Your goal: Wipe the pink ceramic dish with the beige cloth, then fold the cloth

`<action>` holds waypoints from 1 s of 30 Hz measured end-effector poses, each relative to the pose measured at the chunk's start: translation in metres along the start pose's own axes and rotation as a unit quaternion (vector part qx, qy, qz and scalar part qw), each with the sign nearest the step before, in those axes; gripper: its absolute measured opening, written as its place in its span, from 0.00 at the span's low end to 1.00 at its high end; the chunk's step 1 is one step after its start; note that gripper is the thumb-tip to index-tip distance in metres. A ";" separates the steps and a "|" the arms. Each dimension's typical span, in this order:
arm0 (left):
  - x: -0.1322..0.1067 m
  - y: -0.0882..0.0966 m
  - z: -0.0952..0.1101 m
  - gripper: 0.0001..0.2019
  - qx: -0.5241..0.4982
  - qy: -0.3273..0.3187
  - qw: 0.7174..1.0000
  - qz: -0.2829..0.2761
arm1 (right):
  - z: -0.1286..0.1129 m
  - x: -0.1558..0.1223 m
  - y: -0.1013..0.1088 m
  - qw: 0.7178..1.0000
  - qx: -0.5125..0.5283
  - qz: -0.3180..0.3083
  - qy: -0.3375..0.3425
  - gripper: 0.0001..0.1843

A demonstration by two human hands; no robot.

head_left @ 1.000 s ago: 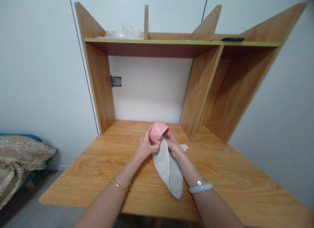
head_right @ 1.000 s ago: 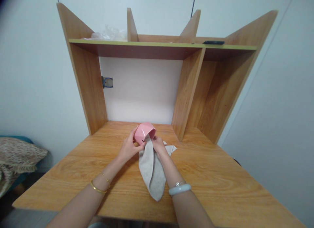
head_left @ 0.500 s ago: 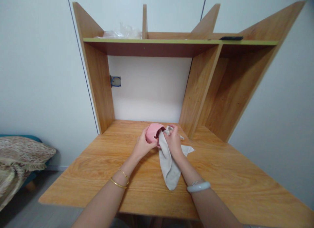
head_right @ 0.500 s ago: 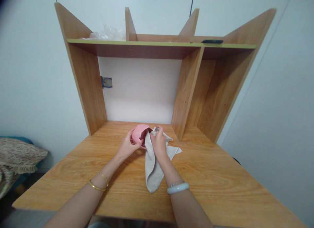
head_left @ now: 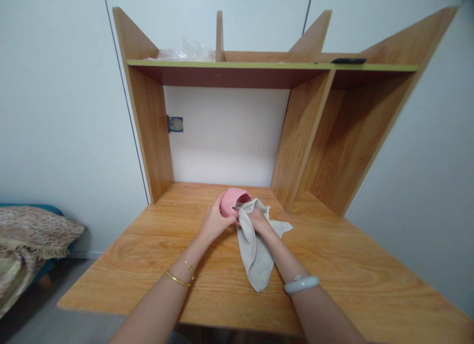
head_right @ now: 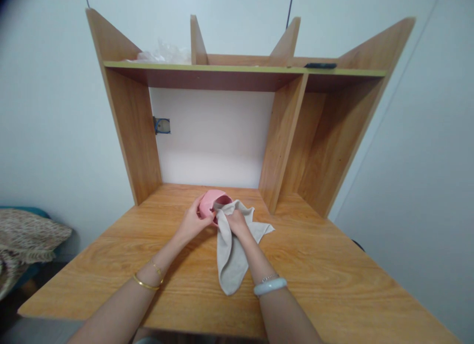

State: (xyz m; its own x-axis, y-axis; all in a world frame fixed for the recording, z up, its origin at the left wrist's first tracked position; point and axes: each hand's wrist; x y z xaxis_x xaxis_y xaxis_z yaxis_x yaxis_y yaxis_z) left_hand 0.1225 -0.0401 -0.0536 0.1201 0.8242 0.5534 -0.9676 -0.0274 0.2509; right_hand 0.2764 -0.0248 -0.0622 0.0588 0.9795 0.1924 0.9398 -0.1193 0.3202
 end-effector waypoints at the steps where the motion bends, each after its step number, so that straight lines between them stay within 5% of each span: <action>1: 0.000 0.000 0.000 0.35 0.005 -0.003 1.000 -0.008 | 0.000 0.000 0.001 1.000 -0.009 -0.003 0.007 0.07; 8: 0.000 0.008 0.013 0.33 0.111 -0.006 0.993 -0.038 | -0.005 0.002 0.009 0.974 -0.199 0.098 0.048 0.09; 15: -0.002 0.018 0.027 0.33 0.193 -0.033 0.979 -0.061 | -0.017 -0.006 0.012 0.927 -0.348 0.125 0.065 0.09; 21: -0.003 0.017 0.024 0.34 0.152 -0.010 0.988 -0.037 | -0.012 -0.002 0.007 0.956 -0.247 0.144 0.065 0.11; 30: -0.003 0.000 0.015 0.48 -0.107 0.032 0.991 -0.069 | -0.001 0.009 0.005 0.990 0.000 0.140 -0.010 0.12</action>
State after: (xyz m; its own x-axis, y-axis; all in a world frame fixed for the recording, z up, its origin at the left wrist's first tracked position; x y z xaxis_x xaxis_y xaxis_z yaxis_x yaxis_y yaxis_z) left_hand 0.1251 -0.0514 -0.0435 0.2476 0.8465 0.4713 -0.9685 0.2040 0.1426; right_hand 0.2816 -0.0170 -0.0579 0.3238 0.9110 0.2555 0.8857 -0.3868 0.2567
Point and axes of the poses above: each hand's wrist, its own x-axis towards the middle knuckle, its own y-axis out of the back of the hand, z = x × y, and after that the axes turned 4 degrees about -y, right-handed
